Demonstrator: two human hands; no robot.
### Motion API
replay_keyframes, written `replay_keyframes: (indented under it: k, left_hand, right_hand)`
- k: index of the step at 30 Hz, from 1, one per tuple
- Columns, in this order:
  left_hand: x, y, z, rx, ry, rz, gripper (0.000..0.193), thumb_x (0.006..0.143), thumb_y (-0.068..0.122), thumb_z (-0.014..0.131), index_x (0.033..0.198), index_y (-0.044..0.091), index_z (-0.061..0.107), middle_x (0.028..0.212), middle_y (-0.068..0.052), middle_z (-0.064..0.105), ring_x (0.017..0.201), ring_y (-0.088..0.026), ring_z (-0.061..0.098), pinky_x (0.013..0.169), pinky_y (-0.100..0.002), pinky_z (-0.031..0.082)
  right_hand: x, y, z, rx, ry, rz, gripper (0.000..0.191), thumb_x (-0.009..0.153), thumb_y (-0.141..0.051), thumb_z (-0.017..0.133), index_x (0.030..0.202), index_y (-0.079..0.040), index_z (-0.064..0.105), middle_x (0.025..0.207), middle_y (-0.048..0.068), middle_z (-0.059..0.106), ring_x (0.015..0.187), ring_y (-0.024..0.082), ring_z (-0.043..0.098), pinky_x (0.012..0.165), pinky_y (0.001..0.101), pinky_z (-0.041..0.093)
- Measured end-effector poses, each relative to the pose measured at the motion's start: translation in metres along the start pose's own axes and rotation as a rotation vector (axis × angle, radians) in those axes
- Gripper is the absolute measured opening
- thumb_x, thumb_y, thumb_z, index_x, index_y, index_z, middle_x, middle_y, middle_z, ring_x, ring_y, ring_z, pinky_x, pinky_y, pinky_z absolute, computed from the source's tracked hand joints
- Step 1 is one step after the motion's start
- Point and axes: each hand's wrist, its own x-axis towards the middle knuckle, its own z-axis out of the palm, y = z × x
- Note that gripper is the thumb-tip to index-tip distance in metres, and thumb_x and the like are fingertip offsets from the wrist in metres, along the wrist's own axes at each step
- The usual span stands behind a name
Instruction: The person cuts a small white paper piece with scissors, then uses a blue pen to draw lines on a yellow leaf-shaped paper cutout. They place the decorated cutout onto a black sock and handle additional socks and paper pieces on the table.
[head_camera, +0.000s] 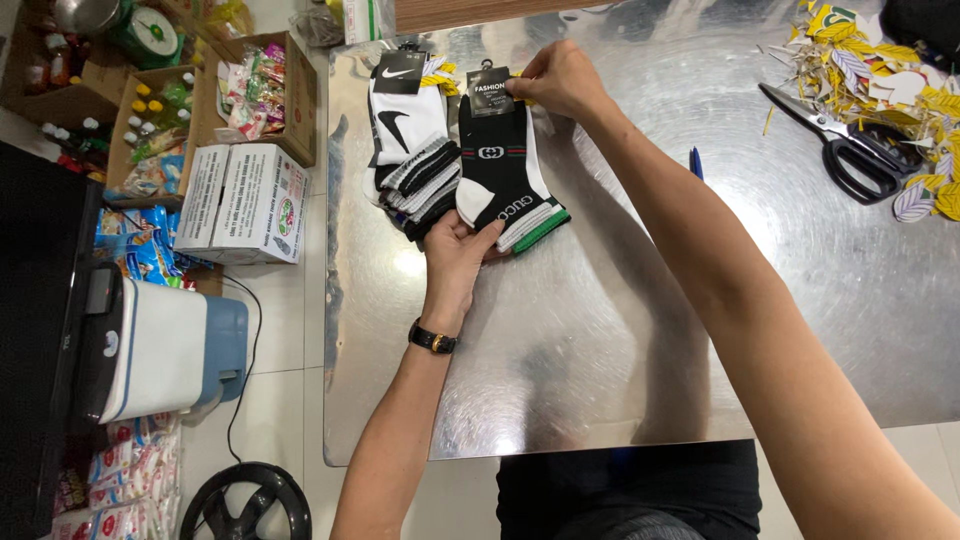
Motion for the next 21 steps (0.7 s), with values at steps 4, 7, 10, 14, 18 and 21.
replay_keyframes:
  k: [4, 7, 10, 14, 18, 21]
  left_hand:
    - [0.0, 0.001, -0.002, 0.074, 0.009, -0.007, 0.034, 0.09, -0.002, 0.071, 0.122, -0.007, 0.062, 0.11, -0.016, 0.074, 0.093, -0.018, 0.075, 0.08, -0.03, 0.065]
    - [0.002, 0.002, -0.002, 0.045, -0.003, 0.02, 0.035, 0.091, -0.002, 0.071, 0.124, -0.007, 0.061, 0.113, -0.016, 0.073, 0.096, -0.017, 0.074, 0.083, -0.03, 0.063]
    - [0.004, 0.001, 0.001, 0.029, -0.042, 0.087, 0.035, 0.092, -0.002, 0.072, 0.125, -0.006, 0.061, 0.116, -0.016, 0.072, 0.102, -0.016, 0.072, 0.089, -0.029, 0.061]
    - [0.007, -0.004, 0.006, -0.005, -0.04, 0.037, 0.027, 0.092, 0.001, 0.071, 0.117, -0.005, 0.061, 0.106, -0.012, 0.072, 0.09, -0.014, 0.072, 0.079, -0.029, 0.064]
    - [0.009, 0.002, 0.01, 0.03, 0.01, 0.015, 0.023, 0.093, 0.004, 0.072, 0.111, -0.006, 0.062, 0.092, -0.01, 0.072, 0.076, -0.014, 0.071, 0.07, -0.029, 0.064]
    - [-0.003, 0.013, 0.02, 0.424, 0.187, 0.062, 0.031, 0.091, 0.012, 0.075, 0.113, -0.003, 0.059, 0.089, -0.009, 0.07, 0.073, -0.015, 0.07, 0.063, -0.027, 0.06]
  right_hand:
    - [0.001, -0.005, -0.002, 0.214, -0.019, -0.002, 0.033, 0.08, -0.027, 0.092, 0.085, -0.001, 0.072, 0.079, 0.01, 0.074, 0.069, 0.015, 0.071, 0.062, 0.0296, 0.058]
    - [0.007, -0.004, -0.006, 0.419, -0.079, 0.012, 0.025, 0.081, -0.019, 0.091, 0.085, -0.006, 0.069, 0.08, 0.007, 0.073, 0.072, 0.013, 0.073, 0.065, 0.0257, 0.061]
    - [0.013, -0.004, -0.007, 0.523, -0.056, 0.018, 0.021, 0.086, -0.016, 0.091, 0.086, -0.008, 0.071, 0.082, 0.005, 0.074, 0.072, 0.011, 0.07, 0.063, 0.0234, 0.056]
    - [0.011, -0.011, -0.004, 0.519, -0.003, 0.062, 0.024, 0.081, -0.015, 0.091, 0.081, -0.005, 0.069, 0.079, 0.006, 0.073, 0.069, 0.012, 0.071, 0.06, 0.0246, 0.061]
    - [0.01, -0.005, 0.004, 0.328, 0.013, 0.081, 0.029, 0.081, -0.02, 0.091, 0.084, 0.001, 0.071, 0.077, 0.01, 0.074, 0.067, 0.013, 0.071, 0.057, 0.0251, 0.057]
    - [0.014, 0.011, 0.005, 0.316, 0.026, 0.043, 0.032, 0.085, -0.022, 0.089, 0.092, 0.002, 0.07, 0.081, 0.009, 0.072, 0.068, 0.012, 0.07, 0.055, 0.0248, 0.056]
